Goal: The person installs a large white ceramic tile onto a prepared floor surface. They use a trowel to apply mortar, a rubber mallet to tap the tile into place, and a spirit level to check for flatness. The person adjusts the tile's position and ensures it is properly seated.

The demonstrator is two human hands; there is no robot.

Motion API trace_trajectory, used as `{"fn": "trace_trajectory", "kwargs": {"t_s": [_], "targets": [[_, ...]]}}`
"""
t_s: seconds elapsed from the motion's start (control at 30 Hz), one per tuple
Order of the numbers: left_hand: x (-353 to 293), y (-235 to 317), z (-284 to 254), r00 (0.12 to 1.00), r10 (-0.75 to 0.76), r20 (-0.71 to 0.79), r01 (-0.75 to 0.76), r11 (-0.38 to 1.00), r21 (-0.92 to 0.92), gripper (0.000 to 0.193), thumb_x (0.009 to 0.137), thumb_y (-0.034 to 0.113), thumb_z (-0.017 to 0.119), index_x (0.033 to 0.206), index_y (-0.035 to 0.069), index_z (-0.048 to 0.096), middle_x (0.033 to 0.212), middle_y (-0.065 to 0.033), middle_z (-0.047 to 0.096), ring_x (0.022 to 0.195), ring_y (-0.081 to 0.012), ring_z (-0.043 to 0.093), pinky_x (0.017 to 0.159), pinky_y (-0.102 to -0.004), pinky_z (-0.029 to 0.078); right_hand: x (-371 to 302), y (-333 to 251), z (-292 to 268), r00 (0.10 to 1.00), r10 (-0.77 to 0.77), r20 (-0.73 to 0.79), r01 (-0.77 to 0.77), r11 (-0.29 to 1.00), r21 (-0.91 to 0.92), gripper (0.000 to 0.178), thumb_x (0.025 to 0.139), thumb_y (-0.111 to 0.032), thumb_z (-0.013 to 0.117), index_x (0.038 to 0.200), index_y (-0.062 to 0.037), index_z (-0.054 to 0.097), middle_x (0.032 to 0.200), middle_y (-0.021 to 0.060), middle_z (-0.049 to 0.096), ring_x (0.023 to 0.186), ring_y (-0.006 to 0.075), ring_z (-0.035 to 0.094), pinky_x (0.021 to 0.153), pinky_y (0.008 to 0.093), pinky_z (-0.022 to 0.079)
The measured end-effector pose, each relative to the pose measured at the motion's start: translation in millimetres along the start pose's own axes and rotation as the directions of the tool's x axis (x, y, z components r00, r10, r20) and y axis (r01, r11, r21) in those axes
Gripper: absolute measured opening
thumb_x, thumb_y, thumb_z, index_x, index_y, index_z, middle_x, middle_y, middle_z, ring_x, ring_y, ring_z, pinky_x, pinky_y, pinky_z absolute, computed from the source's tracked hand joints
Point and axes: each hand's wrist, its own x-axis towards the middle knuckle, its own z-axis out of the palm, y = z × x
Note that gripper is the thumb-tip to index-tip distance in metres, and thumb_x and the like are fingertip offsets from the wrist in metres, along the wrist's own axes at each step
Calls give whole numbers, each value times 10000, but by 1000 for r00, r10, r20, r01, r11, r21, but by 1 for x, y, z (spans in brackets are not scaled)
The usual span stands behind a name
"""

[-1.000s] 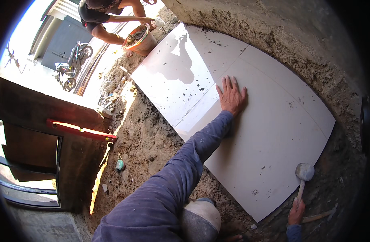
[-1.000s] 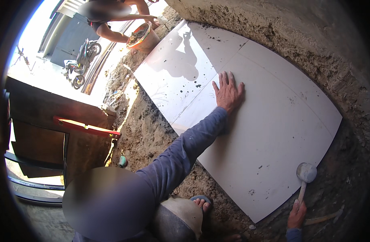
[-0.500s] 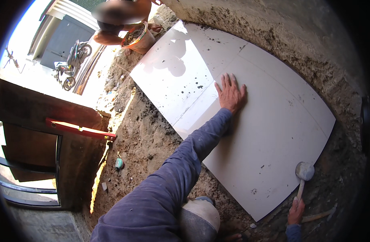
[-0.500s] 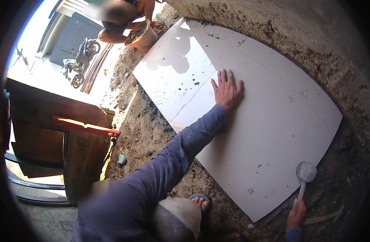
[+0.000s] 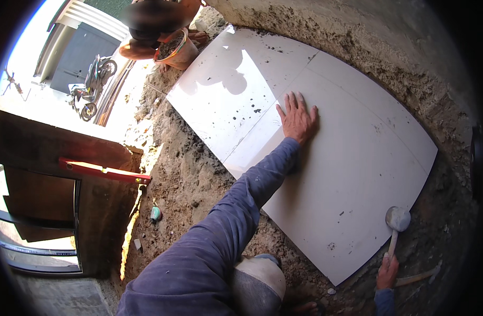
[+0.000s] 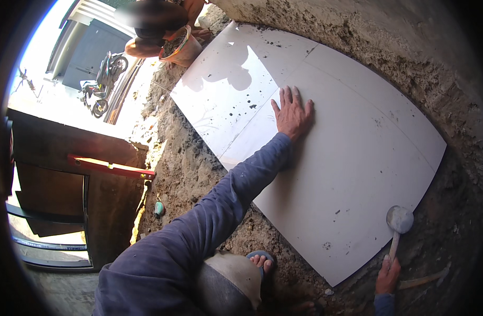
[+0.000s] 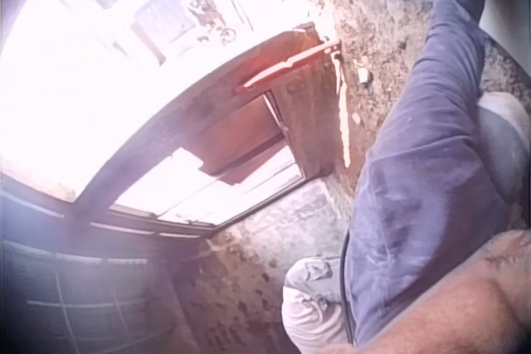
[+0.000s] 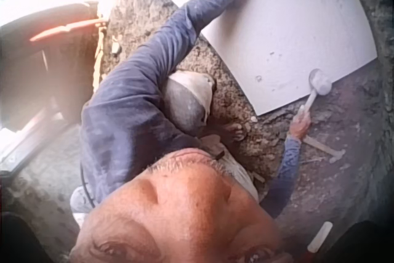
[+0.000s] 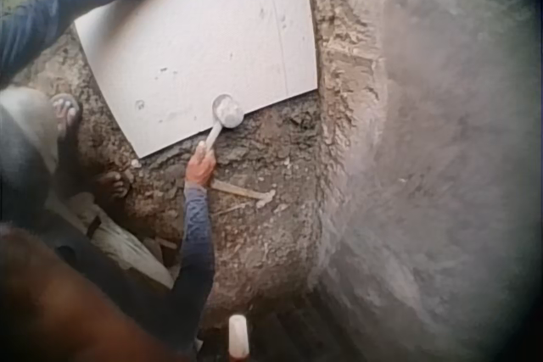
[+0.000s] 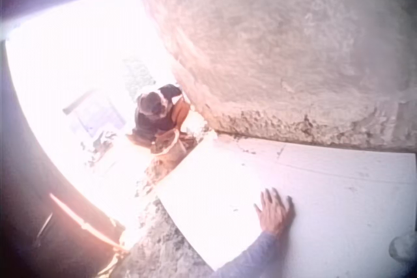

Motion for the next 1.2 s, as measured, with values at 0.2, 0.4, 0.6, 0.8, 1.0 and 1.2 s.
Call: {"fn": "trace_trajectory", "kwargs": {"t_s": [0.2,0.4,0.6,0.8,1.0,1.2], "targets": [[1,-2,3,1000,2,0,-2,1000,11,783,1028,496,405,1583,-48,315,1663,-277,266,1581,-411,164,1251,-630,49,0,7,1,1000,12,6,-12,1000,-3,447,1080,-347,510,1093,93,586,988,339,590,939,500,559,838,518,441],[1,-3,3,1000,5,-7,-5,1000,15,782,1028,496,409,1582,-47,318,1660,-277,272,1577,-413,178,1251,-632,57,1,2,-3,995,64,75,-63,998,-12,473,1079,-360,512,1160,101,582,1044,340,598,981,493,561,883,510,443],[1,-1,3,1000,-3,-4,3,1000,16,782,1022,501,418,1581,-39,324,1664,-268,271,1586,-392,157,1253,-630,61,0,5,-1,999,26,22,-26,1000,-15,454,1078,-346,516,1150,98,577,1028,342,596,973,503,558,871,518,442],[0,-1,2,1000,-7,6,7,1000,8,783,1020,499,421,1581,-39,324,1665,-266,269,1590,-387,145,1254,-627,59,2,3,-7,986,107,126,-100,993,-55,490,1080,-359,523,1262,91,583,1118,332,609,1045,461,572,938,496,443],[0,-1,1,1000,-10,-3,10,1000,15,780,1020,494,423,1579,-41,327,1663,-268,274,1588,-391,152,1254,-629,58,1,5,-4,992,61,109,-61,998,-9,461,1078,-346,527,1230,84,594,1082,308,616,1006,450,570,912,480,451],[0,0,2,1000,-4,6,4,1000,25,776,1021,496,427,1579,-35,330,1663,-265,276,1586,-392,160,1251,-633,67,1,8,-3,995,47,90,-48,999,8,425,1076,-325,530,1153,87,598,1007,289,606,944,441,555,868,493,443]]}}
